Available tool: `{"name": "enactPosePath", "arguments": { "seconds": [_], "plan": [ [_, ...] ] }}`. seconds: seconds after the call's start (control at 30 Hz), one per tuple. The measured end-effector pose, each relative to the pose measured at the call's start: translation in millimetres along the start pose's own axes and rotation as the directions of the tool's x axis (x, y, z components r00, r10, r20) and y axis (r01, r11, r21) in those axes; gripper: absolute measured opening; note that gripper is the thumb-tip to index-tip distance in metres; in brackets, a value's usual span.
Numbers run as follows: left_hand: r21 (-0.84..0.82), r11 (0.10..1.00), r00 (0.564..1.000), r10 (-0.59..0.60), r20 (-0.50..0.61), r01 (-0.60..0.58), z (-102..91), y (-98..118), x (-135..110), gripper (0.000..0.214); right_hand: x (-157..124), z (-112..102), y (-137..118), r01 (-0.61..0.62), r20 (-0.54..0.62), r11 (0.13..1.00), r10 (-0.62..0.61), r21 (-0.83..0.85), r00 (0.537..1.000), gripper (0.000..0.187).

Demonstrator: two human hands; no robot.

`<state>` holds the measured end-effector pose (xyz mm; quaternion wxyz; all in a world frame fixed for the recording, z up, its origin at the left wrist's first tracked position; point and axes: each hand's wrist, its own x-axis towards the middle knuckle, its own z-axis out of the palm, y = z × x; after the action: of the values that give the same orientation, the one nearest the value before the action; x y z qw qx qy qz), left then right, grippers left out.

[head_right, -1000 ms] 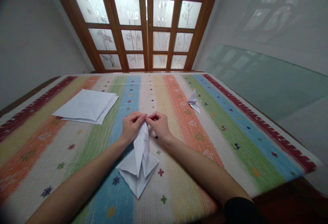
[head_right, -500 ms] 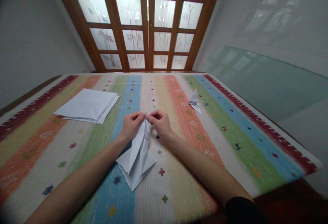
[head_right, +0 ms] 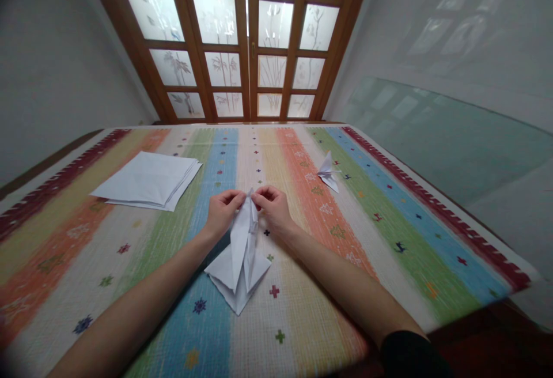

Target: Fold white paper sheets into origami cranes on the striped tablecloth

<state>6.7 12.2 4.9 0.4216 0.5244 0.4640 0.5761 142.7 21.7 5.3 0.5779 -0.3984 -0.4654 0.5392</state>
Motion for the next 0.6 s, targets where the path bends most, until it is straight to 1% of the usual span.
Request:
{"name": "enactPosePath", "arguments": {
  "seconds": [0.27, 0.37, 0.47, 0.6],
  "plan": [
    [0.068, 0.997, 0.999, 0.031, 0.012, -0.032, -0.6, 0.1, 0.1, 0.021, -0.4, 0.7, 1.1, -0.022, 0.013, 0.999, 0.021, 0.027, 1.000, 0.019],
    [0.101, 0.993, 0.997, 0.055, 0.047, -0.060, -1.4, 1.2, -0.2, 0.023, -0.5, 0.2, 1.8, -0.030, 0.027, 0.999, 0.029, 0.035, 0.999, 0.019],
    [0.110, 0.992, 0.995, 0.055, 0.086, -0.064, -2.1, 1.8, -0.8, 0.026, -0.7, 0.0, 1.9, -0.023, 0.037, 0.999, 0.022, 0.034, 0.999, 0.020],
    [0.149, 0.984, 0.994, 0.083, 0.070, -0.093, -2.5, 2.1, -1.9, 0.025, -0.6, 0.7, 1.3, -0.023, 0.045, 0.999, 0.021, 0.035, 0.999, 0.020]
  ]
}}
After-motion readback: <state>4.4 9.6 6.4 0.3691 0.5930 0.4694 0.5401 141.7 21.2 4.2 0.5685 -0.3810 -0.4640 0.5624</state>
